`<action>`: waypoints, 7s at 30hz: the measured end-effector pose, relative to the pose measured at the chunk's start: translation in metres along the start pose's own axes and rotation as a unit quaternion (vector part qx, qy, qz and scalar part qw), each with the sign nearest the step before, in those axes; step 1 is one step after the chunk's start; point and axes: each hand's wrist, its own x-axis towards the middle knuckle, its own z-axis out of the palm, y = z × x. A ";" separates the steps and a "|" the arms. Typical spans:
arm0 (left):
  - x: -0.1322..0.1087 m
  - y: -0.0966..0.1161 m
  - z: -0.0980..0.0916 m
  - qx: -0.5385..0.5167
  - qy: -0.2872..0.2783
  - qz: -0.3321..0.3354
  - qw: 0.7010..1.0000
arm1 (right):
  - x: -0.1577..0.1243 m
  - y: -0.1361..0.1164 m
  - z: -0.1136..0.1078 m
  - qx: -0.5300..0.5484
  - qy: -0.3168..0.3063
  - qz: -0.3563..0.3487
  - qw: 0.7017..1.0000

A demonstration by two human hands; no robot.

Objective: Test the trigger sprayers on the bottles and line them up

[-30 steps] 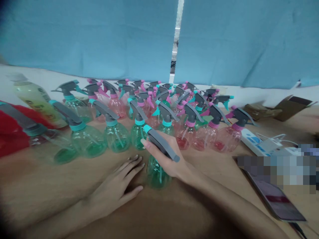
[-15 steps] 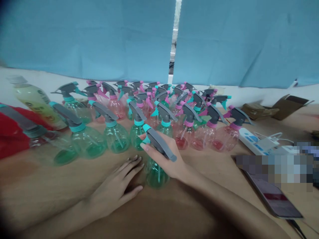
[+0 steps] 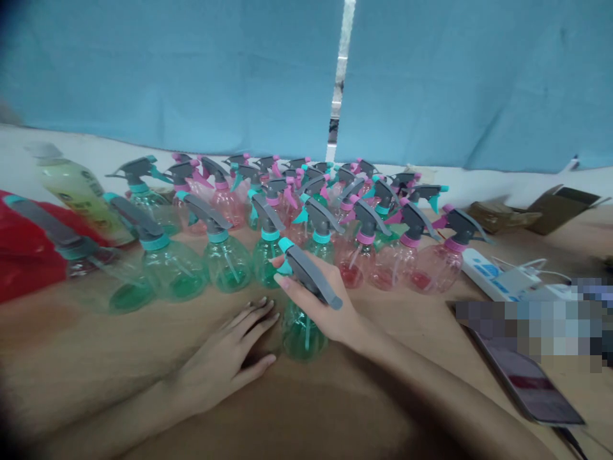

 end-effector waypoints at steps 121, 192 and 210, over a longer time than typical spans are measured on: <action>0.000 -0.001 0.001 0.015 -0.005 0.003 1.000 | -0.002 0.001 -0.004 -0.005 -0.003 -0.009 1.000; 0.000 -0.001 0.000 0.004 -0.009 0.000 1.000 | 0.000 -0.004 -0.002 -0.062 0.010 -0.012 0.998; 0.000 -0.001 0.000 0.014 -0.006 0.004 1.000 | 0.003 -0.007 -0.011 0.040 -0.084 0.026 0.995</action>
